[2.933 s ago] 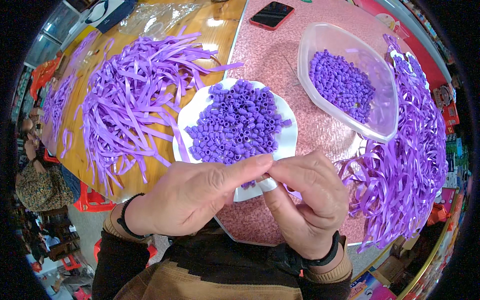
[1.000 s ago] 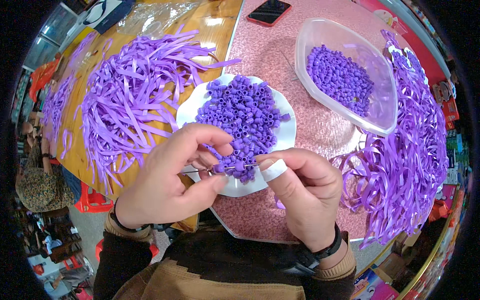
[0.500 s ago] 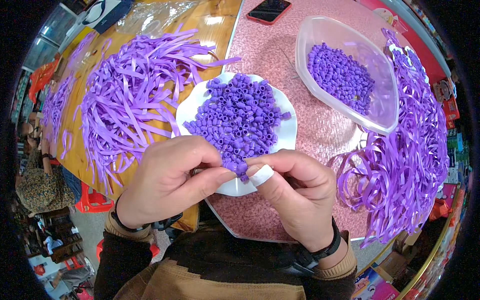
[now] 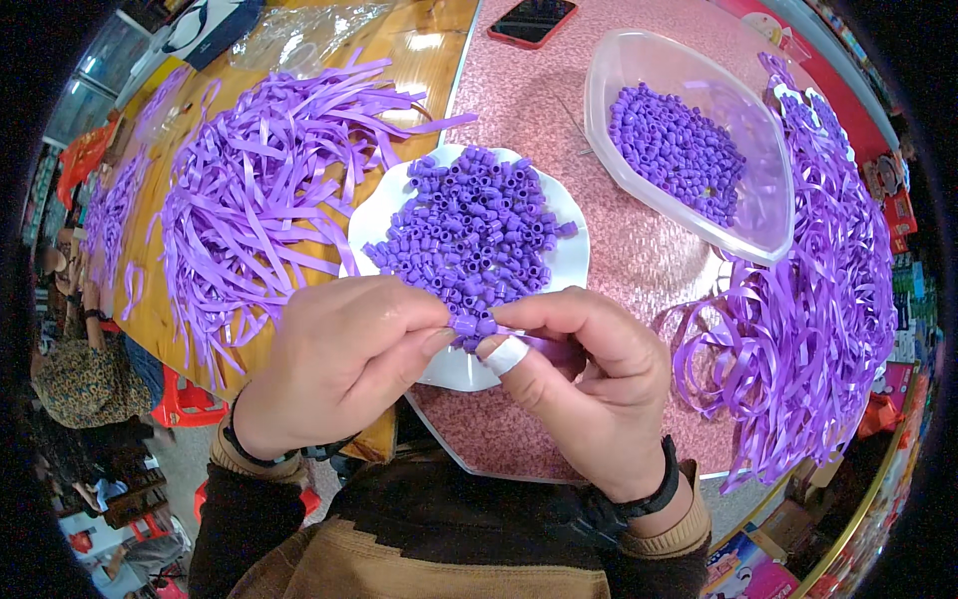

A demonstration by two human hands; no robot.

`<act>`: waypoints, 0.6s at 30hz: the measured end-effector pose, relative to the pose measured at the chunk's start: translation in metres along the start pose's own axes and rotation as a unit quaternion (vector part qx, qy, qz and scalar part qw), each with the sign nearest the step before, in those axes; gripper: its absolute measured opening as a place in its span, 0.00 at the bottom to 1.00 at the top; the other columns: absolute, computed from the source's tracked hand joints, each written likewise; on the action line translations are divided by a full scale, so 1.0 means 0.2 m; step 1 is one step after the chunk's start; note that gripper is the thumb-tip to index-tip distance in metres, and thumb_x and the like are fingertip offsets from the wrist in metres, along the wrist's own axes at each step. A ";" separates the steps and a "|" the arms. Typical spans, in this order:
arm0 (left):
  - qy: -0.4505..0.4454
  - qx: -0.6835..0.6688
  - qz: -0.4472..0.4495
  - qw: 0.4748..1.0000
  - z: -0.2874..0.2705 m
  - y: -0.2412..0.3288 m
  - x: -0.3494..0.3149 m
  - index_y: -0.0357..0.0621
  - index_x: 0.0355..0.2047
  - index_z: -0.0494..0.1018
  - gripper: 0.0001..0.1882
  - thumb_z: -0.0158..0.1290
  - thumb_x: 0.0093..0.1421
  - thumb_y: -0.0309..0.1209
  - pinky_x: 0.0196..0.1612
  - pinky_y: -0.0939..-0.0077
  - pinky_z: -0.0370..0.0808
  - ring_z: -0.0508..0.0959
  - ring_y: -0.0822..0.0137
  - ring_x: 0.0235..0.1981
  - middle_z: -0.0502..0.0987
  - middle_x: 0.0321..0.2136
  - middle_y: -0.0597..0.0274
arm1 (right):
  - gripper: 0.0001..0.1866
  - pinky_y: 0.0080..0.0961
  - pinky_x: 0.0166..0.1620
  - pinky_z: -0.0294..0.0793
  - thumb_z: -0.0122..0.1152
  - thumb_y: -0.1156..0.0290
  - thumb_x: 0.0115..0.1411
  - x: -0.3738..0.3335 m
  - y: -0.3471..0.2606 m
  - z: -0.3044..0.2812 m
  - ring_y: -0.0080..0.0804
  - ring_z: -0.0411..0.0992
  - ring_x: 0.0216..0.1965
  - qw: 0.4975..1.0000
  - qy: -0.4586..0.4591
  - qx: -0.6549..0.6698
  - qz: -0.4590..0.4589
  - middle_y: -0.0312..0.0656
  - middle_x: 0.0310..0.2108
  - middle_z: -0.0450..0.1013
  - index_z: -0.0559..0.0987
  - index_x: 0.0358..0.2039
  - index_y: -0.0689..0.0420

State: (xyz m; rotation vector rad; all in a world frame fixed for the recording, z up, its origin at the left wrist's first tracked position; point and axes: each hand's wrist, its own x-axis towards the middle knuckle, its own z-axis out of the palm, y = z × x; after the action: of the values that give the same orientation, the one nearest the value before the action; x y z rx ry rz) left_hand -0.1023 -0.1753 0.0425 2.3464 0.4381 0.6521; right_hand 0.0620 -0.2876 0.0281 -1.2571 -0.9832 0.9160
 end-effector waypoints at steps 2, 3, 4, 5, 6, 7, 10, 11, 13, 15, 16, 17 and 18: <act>0.006 -0.006 -0.008 1.000 -0.01 0.00 -0.01 0.40 0.29 0.73 0.05 0.56 0.51 0.24 0.21 0.68 0.65 0.72 0.57 0.19 0.71 0.20 0.57 | 0.14 0.14 0.35 0.69 0.63 0.81 0.51 0.00 0.00 0.00 0.18 0.70 0.32 1.000 0.008 0.014 0.026 0.36 0.32 0.73 0.77 0.40 0.63; -0.007 0.003 -0.011 1.000 -0.03 0.00 0.00 0.40 0.26 0.73 0.04 0.57 0.51 0.25 0.20 0.68 0.64 0.71 0.58 0.18 0.71 0.19 0.58 | 0.17 0.14 0.35 0.69 0.64 0.80 0.49 0.00 0.00 -0.01 0.18 0.70 0.33 1.000 0.002 -0.008 0.023 0.35 0.32 0.73 0.76 0.42 0.62; -0.021 0.013 -0.013 1.000 -0.04 0.01 0.00 0.40 0.24 0.73 0.04 0.58 0.50 0.26 0.19 0.69 0.64 0.71 0.59 0.17 0.71 0.17 0.59 | 0.21 0.15 0.35 0.68 0.66 0.79 0.48 0.00 0.00 -0.01 0.18 0.69 0.33 0.999 -0.003 -0.029 0.019 0.35 0.32 0.73 0.75 0.44 0.61; -0.021 0.012 -0.012 1.000 -0.04 0.01 0.00 0.40 0.24 0.73 0.04 0.58 0.50 0.26 0.19 0.69 0.64 0.71 0.59 0.17 0.71 0.17 0.59 | 0.21 0.15 0.35 0.68 0.66 0.79 0.48 0.00 0.00 -0.02 0.18 0.69 0.33 0.999 -0.002 -0.030 0.019 0.35 0.32 0.73 0.75 0.44 0.61; -0.026 0.014 -0.013 0.999 -0.04 0.00 0.00 0.41 0.22 0.73 0.05 0.58 0.50 0.26 0.19 0.69 0.63 0.71 0.60 0.16 0.70 0.16 0.60 | 0.23 0.16 0.34 0.68 0.67 0.77 0.46 0.02 0.00 -0.03 0.19 0.69 0.32 0.997 -0.028 -0.073 -0.009 0.35 0.32 0.72 0.75 0.45 0.60; -0.030 0.016 -0.014 0.999 -0.04 0.00 0.00 0.41 0.20 0.73 0.06 0.59 0.49 0.27 0.18 0.70 0.62 0.70 0.61 0.15 0.70 0.15 0.61 | 0.25 0.18 0.34 0.68 0.68 0.75 0.44 0.03 0.01 -0.04 0.20 0.68 0.32 0.991 -0.054 -0.116 -0.038 0.35 0.31 0.72 0.75 0.46 0.59; -0.045 0.020 -0.015 0.999 -0.04 0.00 0.01 0.41 0.19 0.73 0.07 0.59 0.49 0.28 0.17 0.70 0.61 0.70 0.61 0.15 0.69 0.14 0.61 | 0.26 0.20 0.35 0.68 0.70 0.71 0.43 0.04 0.03 -0.03 0.25 0.69 0.30 0.984 -0.085 -0.135 -0.075 0.38 0.30 0.73 0.75 0.46 0.58; -0.045 0.020 -0.014 0.999 -0.04 0.00 0.01 0.41 0.19 0.73 0.07 0.59 0.49 0.28 0.17 0.70 0.61 0.70 0.61 0.15 0.69 0.14 0.61 | 0.26 0.20 0.35 0.68 0.70 0.71 0.43 0.04 0.03 -0.03 0.25 0.69 0.30 0.984 -0.084 -0.135 -0.074 0.38 0.30 0.73 0.75 0.46 0.58; -0.042 0.020 -0.008 0.999 -0.03 0.00 0.01 0.42 0.18 0.72 0.08 0.59 0.49 0.28 0.17 0.69 0.60 0.69 0.61 0.14 0.69 0.13 0.61 | 0.22 0.22 0.33 0.67 0.68 0.71 0.44 0.05 0.02 -0.02 0.28 0.69 0.27 0.981 -0.104 -0.122 -0.112 0.39 0.28 0.74 0.77 0.43 0.58; -0.041 0.030 -0.005 0.999 -0.03 0.01 0.01 0.42 0.18 0.72 0.08 0.58 0.50 0.28 0.17 0.69 0.60 0.69 0.61 0.14 0.69 0.13 0.61 | 0.18 0.21 0.32 0.65 0.67 0.74 0.46 0.04 -0.01 -0.02 0.25 0.68 0.27 0.982 -0.113 -0.129 -0.084 0.38 0.26 0.73 0.78 0.40 0.61; -0.039 0.039 -0.002 0.998 -0.03 0.01 0.01 0.41 0.18 0.72 0.08 0.58 0.51 0.28 0.17 0.69 0.60 0.69 0.60 0.14 0.68 0.13 0.61 | 0.14 0.19 0.31 0.62 0.65 0.78 0.47 0.04 -0.01 -0.03 0.23 0.67 0.27 0.982 -0.123 -0.135 -0.057 0.37 0.25 0.72 0.78 0.37 0.65; -0.039 0.041 -0.002 0.998 -0.03 0.01 0.00 0.41 0.18 0.72 0.08 0.58 0.51 0.28 0.17 0.69 0.60 0.69 0.60 0.14 0.68 0.13 0.61 | 0.14 0.19 0.31 0.62 0.65 0.78 0.47 0.04 -0.01 -0.03 0.23 0.67 0.27 0.982 -0.123 -0.134 -0.058 0.37 0.25 0.72 0.78 0.37 0.65; -0.045 0.022 -0.010 0.999 -0.03 0.01 0.00 0.41 0.18 0.72 0.08 0.57 0.52 0.29 0.17 0.69 0.60 0.69 0.60 0.14 0.68 0.13 0.60 | 0.13 0.21 0.30 0.63 0.65 0.76 0.47 0.04 -0.01 -0.03 0.26 0.68 0.25 0.983 -0.117 -0.129 -0.060 0.38 0.24 0.73 0.79 0.36 0.62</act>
State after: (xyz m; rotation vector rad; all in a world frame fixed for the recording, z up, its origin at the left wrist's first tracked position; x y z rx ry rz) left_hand -0.1045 -0.1734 0.0469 2.3992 0.4402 0.5307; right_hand 0.0707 -0.2832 0.0294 -1.3075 -1.3847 0.8742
